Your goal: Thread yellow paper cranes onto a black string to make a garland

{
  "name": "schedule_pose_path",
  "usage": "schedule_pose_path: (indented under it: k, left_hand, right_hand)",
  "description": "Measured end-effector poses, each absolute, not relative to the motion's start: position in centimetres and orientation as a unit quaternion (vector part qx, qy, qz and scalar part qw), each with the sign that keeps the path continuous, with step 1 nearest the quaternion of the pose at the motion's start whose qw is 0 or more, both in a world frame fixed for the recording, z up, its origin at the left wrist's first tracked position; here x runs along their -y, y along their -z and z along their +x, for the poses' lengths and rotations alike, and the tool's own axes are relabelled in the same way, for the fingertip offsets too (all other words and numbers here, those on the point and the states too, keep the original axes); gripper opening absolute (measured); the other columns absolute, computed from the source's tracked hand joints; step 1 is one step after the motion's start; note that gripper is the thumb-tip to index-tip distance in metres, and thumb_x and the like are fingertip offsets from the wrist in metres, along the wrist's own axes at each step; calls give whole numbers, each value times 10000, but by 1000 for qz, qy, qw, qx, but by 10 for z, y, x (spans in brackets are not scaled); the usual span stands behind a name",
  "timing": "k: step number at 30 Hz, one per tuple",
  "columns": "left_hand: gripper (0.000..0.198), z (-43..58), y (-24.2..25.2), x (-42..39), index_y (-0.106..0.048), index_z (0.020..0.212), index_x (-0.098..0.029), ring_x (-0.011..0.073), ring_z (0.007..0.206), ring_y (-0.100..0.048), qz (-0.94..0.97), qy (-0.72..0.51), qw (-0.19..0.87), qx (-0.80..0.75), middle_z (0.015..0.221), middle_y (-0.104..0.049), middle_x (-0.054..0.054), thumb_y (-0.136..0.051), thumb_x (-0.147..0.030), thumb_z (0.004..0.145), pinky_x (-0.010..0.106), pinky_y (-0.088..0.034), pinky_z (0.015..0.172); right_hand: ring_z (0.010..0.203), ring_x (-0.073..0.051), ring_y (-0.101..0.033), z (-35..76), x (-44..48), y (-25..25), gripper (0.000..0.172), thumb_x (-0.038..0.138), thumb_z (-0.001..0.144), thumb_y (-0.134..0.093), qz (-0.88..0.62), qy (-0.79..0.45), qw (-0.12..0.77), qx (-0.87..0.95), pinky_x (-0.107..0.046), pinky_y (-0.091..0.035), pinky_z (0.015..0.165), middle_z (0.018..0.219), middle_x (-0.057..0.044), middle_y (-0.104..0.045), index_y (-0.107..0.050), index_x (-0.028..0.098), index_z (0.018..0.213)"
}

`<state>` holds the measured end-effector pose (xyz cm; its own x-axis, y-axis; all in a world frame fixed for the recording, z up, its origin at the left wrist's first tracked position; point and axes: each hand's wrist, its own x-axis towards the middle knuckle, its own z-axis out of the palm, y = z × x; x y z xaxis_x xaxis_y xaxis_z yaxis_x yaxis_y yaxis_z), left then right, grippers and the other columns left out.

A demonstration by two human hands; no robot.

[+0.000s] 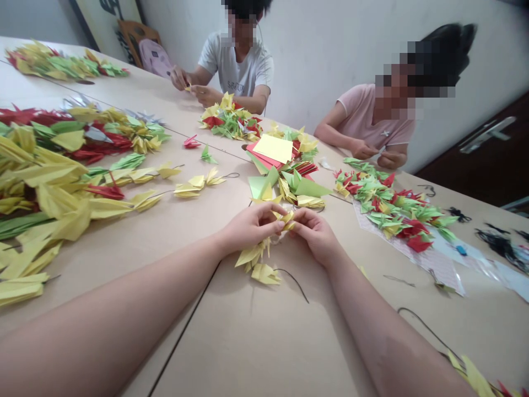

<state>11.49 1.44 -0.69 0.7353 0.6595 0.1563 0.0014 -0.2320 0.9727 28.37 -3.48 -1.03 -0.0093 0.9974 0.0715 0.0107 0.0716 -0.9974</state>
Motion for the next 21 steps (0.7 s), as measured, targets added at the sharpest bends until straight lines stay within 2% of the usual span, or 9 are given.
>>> schedule_pose_path:
  k: [6, 12, 21]
  left_hand:
    - [340, 116, 6, -14, -506, 1001, -175, 98, 580, -503, 778, -273, 508, -249, 631, -533, -28, -591, -343, 718, 204, -376, 537]
    - [210, 117, 6, -13, -541, 843, -186, 90, 503, -400, 810, -285, 413, -305, 540, -432, -55, -539, -370, 743, 200, -297, 477]
    - [171, 117, 7, -16, -552, 741, -179, 114, 552, -468, 802, -278, 411, -333, 602, -537, -24, -517, -346, 748, 215, -342, 515]
  right_hand:
    - [578, -99, -511, 283, 34, 11, 250, 376, 615, -704, -486, -485, 530, 499, -238, -418, 565, 656, 23, -577, -542, 195, 674]
    - [559, -92, -489, 282, 35, 9, 237, 372, 629, -694, -501, -470, 511, 517, -230, -408, 555, 613, 25, -554, -550, 186, 655]
    - [561, -103, -522, 282, 34, 10, 266, 370, 630, -685, -497, -466, 518, 517, -248, -434, 575, 620, 29, -584, -554, 210, 798]
